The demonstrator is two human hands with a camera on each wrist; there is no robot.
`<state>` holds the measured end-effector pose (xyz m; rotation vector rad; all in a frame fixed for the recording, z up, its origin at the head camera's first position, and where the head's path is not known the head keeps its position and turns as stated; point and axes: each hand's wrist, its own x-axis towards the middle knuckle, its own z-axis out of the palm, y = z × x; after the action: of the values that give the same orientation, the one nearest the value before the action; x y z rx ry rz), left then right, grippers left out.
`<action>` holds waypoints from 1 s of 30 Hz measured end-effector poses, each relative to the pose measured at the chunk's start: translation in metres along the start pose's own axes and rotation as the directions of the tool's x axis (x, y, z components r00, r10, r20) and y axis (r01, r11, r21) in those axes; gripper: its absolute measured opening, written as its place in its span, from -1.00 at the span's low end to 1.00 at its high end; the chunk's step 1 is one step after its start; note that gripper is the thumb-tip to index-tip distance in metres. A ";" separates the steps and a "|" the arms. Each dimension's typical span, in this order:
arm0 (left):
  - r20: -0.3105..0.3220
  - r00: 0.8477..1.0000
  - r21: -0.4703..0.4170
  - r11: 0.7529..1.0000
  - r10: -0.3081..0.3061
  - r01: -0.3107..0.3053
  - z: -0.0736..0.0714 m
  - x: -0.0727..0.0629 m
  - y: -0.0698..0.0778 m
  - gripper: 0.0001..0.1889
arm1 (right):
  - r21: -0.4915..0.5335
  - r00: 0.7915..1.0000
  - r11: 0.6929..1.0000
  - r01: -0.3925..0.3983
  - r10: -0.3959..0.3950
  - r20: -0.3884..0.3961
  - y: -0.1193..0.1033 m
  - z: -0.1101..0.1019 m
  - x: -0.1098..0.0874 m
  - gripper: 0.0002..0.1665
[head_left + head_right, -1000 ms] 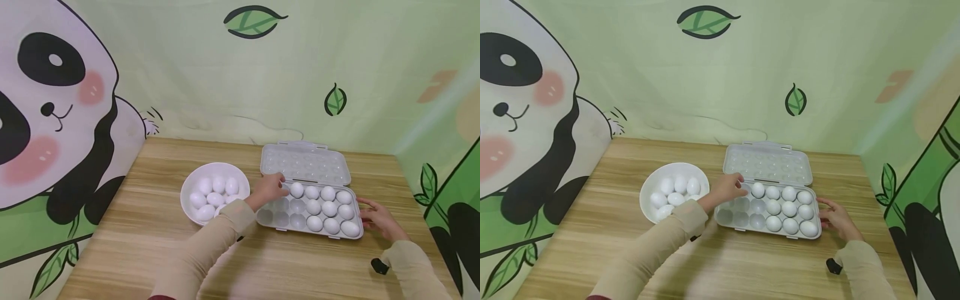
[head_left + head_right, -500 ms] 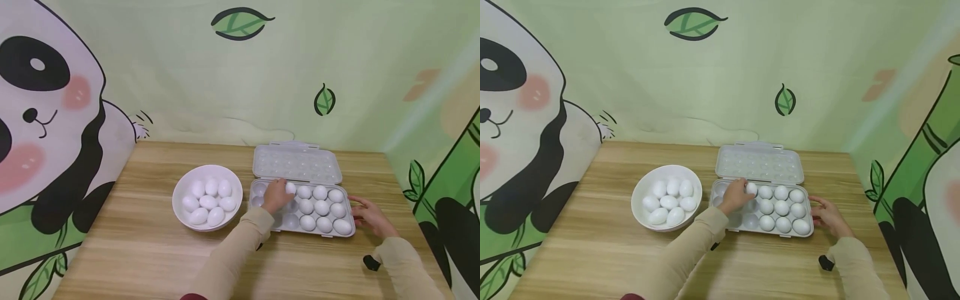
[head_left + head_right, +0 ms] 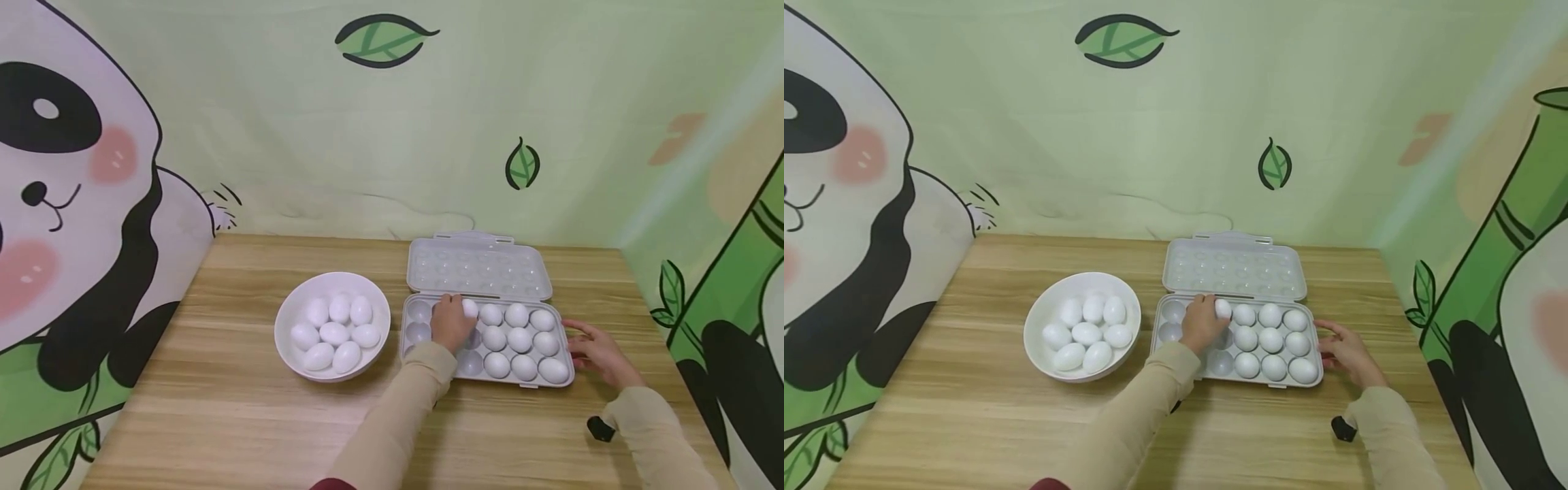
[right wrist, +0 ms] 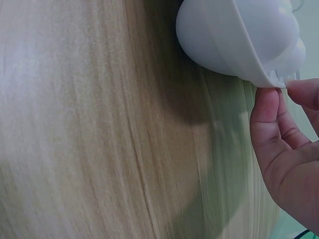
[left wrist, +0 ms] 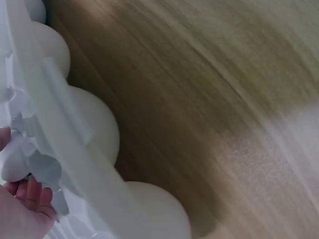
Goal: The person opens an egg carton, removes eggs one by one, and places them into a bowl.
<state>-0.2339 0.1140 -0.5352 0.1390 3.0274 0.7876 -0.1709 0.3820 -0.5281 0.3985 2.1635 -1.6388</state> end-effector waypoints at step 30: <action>0.263 0.964 -0.635 0.747 -0.030 0.196 -0.101 0.051 -0.032 -0.62 | -0.015 1.000 1.000 -0.005 0.005 0.018 -0.004 0.003 -0.002 -0.33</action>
<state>-0.2909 0.0419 -0.4621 0.0292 2.3276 1.6259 -0.1700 0.3777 -0.5246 0.3836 2.1590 -1.6161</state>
